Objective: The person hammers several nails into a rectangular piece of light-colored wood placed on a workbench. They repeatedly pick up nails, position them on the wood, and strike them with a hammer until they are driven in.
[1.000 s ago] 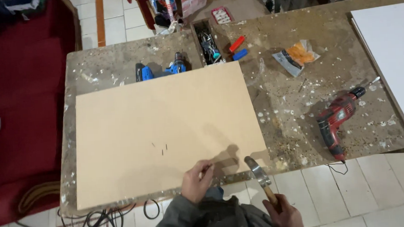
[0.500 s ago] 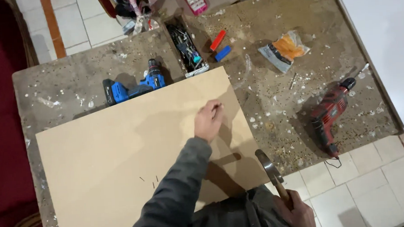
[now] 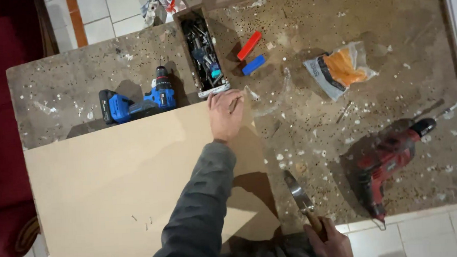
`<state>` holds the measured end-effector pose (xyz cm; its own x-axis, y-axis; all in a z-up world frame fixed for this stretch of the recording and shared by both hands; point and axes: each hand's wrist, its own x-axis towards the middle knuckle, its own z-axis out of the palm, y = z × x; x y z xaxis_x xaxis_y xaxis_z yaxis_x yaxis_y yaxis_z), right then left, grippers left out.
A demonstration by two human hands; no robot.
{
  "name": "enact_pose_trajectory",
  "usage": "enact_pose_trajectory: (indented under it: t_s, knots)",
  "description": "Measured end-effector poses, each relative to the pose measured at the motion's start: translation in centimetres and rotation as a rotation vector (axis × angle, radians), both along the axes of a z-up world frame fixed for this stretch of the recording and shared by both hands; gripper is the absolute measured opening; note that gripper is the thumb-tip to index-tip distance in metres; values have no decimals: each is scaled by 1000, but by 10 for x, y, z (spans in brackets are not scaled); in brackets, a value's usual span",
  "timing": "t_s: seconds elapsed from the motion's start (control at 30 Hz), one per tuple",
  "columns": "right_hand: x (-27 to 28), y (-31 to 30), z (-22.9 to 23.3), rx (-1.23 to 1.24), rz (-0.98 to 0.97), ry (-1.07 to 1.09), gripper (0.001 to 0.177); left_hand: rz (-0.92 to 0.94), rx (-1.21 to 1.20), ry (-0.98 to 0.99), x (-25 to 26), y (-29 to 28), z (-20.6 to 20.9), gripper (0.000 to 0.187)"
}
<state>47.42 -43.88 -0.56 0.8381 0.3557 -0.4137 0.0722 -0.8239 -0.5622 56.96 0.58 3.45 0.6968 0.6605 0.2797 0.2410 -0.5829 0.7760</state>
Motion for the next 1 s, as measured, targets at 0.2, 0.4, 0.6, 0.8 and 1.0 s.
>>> enact_pose_trajectory:
  t_s: [0.2, 0.4, 0.6, 0.8, 1.0]
  knots:
    - [49, 3, -4, 12, 101, 59, 51, -7, 64, 79, -3, 2, -4, 9]
    - [90, 29, 20, 113, 193, 0, 43, 13, 120, 114, 0, -4, 6, 11]
    - [123, 84, 41, 114, 186, 50, 34, -1, 145, 104, -1, 1, -7, 12]
    - [150, 169, 127, 395, 337, -124, 55, -26, 155, 35, 1, 0, -14, 14]
    - [156, 210, 170, 394, 448, -222, 57, -4, 140, 36, 4, -1, -14, 14]
